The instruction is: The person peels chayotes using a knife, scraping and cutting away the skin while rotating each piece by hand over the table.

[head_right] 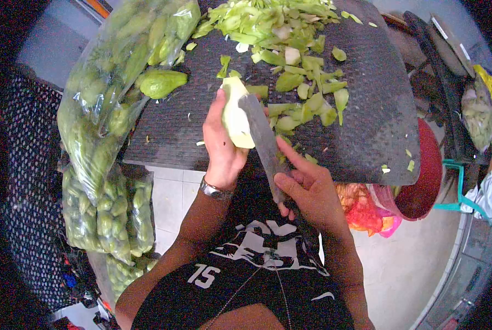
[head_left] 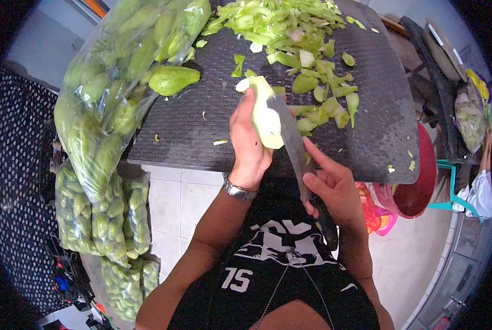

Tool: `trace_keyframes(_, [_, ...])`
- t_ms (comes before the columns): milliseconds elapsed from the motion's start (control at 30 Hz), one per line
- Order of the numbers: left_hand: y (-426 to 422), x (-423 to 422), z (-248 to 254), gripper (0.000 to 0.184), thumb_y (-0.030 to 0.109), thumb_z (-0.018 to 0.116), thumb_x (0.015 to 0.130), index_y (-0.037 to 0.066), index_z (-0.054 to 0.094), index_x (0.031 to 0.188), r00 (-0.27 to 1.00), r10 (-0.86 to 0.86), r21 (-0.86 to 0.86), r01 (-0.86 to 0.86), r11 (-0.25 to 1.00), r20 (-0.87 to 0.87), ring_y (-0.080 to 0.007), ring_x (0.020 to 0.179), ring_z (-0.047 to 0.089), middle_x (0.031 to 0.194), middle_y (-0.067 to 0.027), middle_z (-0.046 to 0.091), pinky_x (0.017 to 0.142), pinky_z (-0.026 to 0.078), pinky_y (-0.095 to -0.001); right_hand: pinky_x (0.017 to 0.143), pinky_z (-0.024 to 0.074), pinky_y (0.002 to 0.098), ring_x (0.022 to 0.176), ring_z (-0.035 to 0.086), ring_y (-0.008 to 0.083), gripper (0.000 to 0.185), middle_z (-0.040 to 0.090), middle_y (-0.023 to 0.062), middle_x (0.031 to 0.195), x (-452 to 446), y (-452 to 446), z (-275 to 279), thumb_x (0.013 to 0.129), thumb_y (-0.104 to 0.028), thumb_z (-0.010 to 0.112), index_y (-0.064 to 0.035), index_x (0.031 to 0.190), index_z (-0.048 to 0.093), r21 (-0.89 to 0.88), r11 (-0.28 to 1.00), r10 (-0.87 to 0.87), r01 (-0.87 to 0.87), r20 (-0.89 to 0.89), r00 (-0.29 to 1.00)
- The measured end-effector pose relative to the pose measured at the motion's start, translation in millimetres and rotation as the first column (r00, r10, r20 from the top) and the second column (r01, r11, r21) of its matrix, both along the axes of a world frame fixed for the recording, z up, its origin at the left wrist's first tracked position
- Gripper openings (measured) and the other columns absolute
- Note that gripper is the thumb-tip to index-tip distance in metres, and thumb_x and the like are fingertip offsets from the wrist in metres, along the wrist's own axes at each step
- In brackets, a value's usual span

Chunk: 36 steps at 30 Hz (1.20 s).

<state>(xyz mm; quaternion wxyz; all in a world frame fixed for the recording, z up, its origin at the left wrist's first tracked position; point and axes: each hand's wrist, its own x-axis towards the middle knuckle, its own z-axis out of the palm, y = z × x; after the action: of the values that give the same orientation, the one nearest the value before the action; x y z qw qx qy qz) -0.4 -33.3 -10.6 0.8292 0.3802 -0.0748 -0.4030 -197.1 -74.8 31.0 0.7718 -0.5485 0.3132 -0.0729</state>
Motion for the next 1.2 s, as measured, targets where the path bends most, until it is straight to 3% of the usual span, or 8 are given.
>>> trace_keyframes(133, [0,5,7,0.046,0.044,0.043,0.107,0.007,0.060,0.129,0.966,-0.042,-0.095,0.018,0.995,-0.255,-0.0273,0.094,0.072,0.108,-0.0125,0.072,0.080,0.060,-0.0430,0.045,0.0478,0.0252,0.054,0.061,0.0138,0.062,0.067,0.0086,0.079,-5,-7,-6,0.101,-0.010,0.061,-0.0101,0.158,0.037,0.134,0.991,-0.044,0.032,0.093,0.995])
trace_keyframes(233, [4,10,2,0.054,0.052,0.041,0.105,0.006,0.062,0.124,0.945,-0.182,-0.129,0.151,0.980,-0.271,-0.0318,0.095,0.070,0.110,-0.0137,0.071,0.082,0.057,-0.0435,0.046,0.0508,0.0265,0.057,0.064,0.0161,0.062,0.069,0.0135,0.089,-5,-7,-4,0.100,-0.010,0.063,-0.0052,0.156,0.037,0.070,0.994,-0.094,0.081,0.210,0.973])
trace_keyframes(367, [1,13,-1,0.050,0.051,0.044,0.103,0.007,0.062,0.119,0.924,-0.141,-0.181,0.080,0.980,-0.355,-0.0316,0.088,0.067,0.104,-0.0131,0.069,0.079,0.055,-0.0427,0.060,0.0571,0.0318,0.070,0.069,0.0182,0.060,0.070,0.0140,0.101,-5,12,9,0.097,-0.006,0.063,-0.0062,0.154,0.043,-0.387,0.919,-0.068,0.077,0.036,0.997])
trace_keyframes(433, [-1,14,-4,0.048,0.050,0.045,0.103,0.008,0.062,0.117,0.922,-0.133,-0.216,0.056,0.975,-0.362,-0.0306,0.086,0.066,0.101,-0.0123,0.068,0.077,0.054,-0.0422,0.071,0.0589,0.0401,0.083,0.069,0.0269,0.058,0.065,0.0170,0.108,0,15,-3,0.096,-0.013,0.066,-0.0182,0.151,0.051,-0.833,0.554,-0.017,-0.009,-0.022,1.000])
trace_keyframes(500, [-1,14,-3,0.051,0.050,0.045,0.104,0.004,0.060,0.123,0.951,-0.098,-0.253,0.022,0.967,-0.294,-0.0314,0.091,0.063,0.102,-0.0126,0.065,0.079,0.054,-0.0437,0.075,0.0590,0.0440,0.087,0.068,0.0317,0.056,0.061,0.0184,0.111,-2,23,-8,0.095,-0.018,0.068,-0.0251,0.150,0.054,-0.910,0.403,-0.021,-0.094,-0.112,0.993])
trace_keyframes(533, [-1,14,-1,0.051,0.050,0.046,0.104,0.004,0.059,0.123,0.961,-0.065,-0.248,-0.004,0.969,-0.270,-0.0312,0.091,0.063,0.102,-0.0126,0.065,0.079,0.054,-0.0438,0.074,0.0589,0.0450,0.084,0.068,0.0347,0.052,0.057,0.0169,0.113,-3,26,-6,0.096,-0.026,0.069,-0.0304,0.147,0.056,-0.888,0.433,-0.032,-0.153,-0.184,0.982])
trace_keyframes(933, [2,-1,15,0.051,0.051,0.046,0.106,0.005,0.059,0.124,0.981,0.161,-0.174,-0.179,0.968,-0.113,-0.0259,0.087,0.068,0.099,-0.0103,0.067,0.081,0.057,-0.0405,0.073,0.0588,0.0433,0.084,0.068,0.0353,0.053,0.057,0.0171,0.112,-6,26,-18,0.095,-0.024,0.071,-0.0267,0.146,0.058,-0.883,0.449,0.028,-0.139,-0.141,0.990])
trace_keyframes(1200, [5,-5,11,0.048,0.049,0.045,0.108,0.008,0.059,0.127,0.973,0.189,-0.078,-0.200,0.977,-0.131,-0.0171,0.089,0.065,0.101,-0.0057,0.068,0.080,0.054,-0.0341,0.071,0.0584,0.0423,0.082,0.068,0.0332,0.052,0.058,0.0166,0.110,0,30,-11,0.094,-0.024,0.072,-0.0269,0.144,0.060,-0.934,0.333,-0.071,-0.131,-0.163,0.984])
